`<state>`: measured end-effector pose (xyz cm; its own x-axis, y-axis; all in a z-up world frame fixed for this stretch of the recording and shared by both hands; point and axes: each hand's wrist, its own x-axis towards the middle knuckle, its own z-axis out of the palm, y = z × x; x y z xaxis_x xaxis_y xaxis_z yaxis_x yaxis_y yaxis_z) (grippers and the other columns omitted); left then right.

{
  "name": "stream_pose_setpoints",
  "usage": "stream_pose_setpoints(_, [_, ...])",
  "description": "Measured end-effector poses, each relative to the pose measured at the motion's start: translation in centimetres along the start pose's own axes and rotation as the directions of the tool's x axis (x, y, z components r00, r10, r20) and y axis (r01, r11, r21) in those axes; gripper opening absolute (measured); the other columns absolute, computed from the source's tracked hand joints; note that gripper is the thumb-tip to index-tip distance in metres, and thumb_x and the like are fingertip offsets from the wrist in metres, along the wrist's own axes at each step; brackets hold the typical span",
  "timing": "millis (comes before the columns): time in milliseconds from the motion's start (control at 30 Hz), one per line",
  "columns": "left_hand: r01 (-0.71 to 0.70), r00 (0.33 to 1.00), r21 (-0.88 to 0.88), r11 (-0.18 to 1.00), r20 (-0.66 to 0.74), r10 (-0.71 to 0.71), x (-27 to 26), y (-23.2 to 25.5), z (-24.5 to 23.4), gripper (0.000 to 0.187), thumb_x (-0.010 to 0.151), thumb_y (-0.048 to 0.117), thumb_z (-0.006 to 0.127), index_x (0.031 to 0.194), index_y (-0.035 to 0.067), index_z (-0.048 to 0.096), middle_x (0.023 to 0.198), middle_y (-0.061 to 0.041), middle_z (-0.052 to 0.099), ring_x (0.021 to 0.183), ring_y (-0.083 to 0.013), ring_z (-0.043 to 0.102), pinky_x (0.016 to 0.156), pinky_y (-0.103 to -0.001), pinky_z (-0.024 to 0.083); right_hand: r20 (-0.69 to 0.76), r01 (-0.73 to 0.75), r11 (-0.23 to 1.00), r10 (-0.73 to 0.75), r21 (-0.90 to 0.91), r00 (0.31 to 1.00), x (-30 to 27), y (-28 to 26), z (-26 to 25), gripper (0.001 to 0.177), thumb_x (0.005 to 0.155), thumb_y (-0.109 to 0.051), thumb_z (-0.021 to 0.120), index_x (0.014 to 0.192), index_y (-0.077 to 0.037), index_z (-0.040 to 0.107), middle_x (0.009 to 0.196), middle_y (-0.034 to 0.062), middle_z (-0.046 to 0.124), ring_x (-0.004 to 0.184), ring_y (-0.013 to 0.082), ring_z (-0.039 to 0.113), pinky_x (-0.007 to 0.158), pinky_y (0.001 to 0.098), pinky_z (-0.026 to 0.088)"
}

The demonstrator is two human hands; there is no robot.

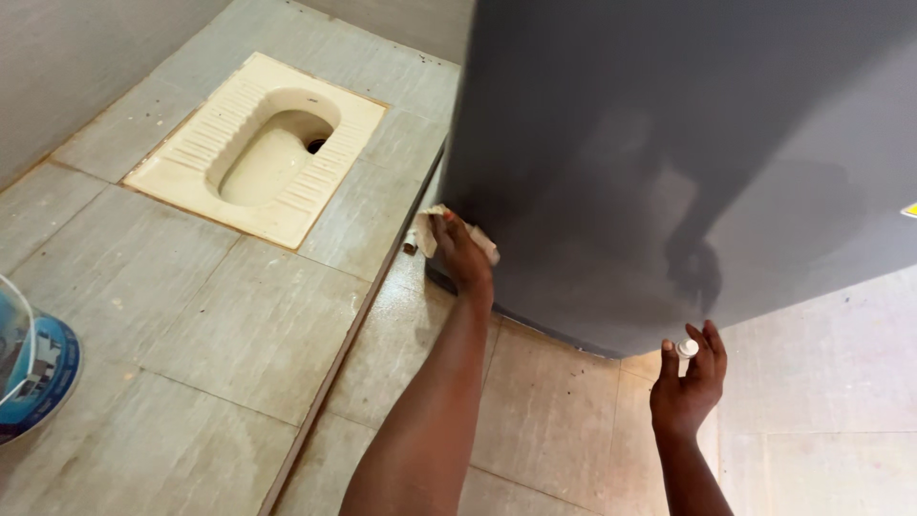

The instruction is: The person cleans the exterior of a washing machine by wiping down its front and side panels with a cloth while holding a small bottle.

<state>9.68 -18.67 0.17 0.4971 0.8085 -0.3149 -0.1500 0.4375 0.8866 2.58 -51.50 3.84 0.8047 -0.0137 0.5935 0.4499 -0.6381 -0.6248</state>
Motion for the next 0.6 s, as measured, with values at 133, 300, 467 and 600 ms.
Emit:
stream_pose_setpoints(133, [-0.415,0.909,0.149,0.897,0.034,0.415,-2.3,3.1,2.3,0.086,0.105,0.064,0.029,0.164,0.002,0.016,0.174,-0.019,0.007,0.162,-0.0388,0.001,0.129,-0.049,0.006,0.015,-0.149,0.98,0.149,0.133,0.989,0.7,1.1,-0.7,0.031,0.104,-0.006,0.065,0.134,-0.001,0.06,0.173,0.021,0.022,0.157,0.0352,0.033,0.113,0.0419,0.043])
stream_pose_setpoints(300, [-0.58,0.814,0.192,0.792,0.116,0.569,-2.9,2.5,0.9,0.089,0.106,0.065,0.022,0.166,0.0,0.011,0.176,-0.021,0.004,0.163,-0.0393,0.002,0.131,-0.05,0.004,0.131,-0.165,0.968,0.142,0.19,0.981,1.3,0.6,0.1,0.043,0.099,-0.004,0.067,0.139,0.003,0.054,0.173,0.02,0.014,0.158,0.0321,0.024,0.111,0.0411,0.043])
stream_pose_setpoints(467, [-0.676,0.737,0.232,0.699,0.204,0.644,-1.8,-0.2,-0.5,0.083,0.111,0.06,0.023,0.166,-0.001,0.008,0.175,-0.025,0.003,0.164,-0.0406,0.003,0.133,-0.051,0.005,0.153,-0.276,0.938,0.247,0.212,0.957,1.5,0.3,-0.3,0.085,0.1,-0.01,0.068,0.166,-0.001,0.015,0.15,0.0159,0.058,0.152,0.0257,0.041,0.124,0.0362,0.032])
stream_pose_setpoints(600, [-0.702,0.703,0.296,0.648,0.135,0.699,-1.8,-0.7,0.3,0.077,0.114,0.055,0.023,0.166,0.0,0.01,0.175,-0.025,0.007,0.164,-0.0409,0.008,0.134,-0.051,0.01,0.201,-0.206,0.975,0.185,0.088,0.962,1.9,0.6,-0.9,0.081,0.099,-0.008,0.069,0.164,0.003,0.022,0.147,0.0162,0.06,0.156,0.0261,0.035,0.126,0.039,0.026])
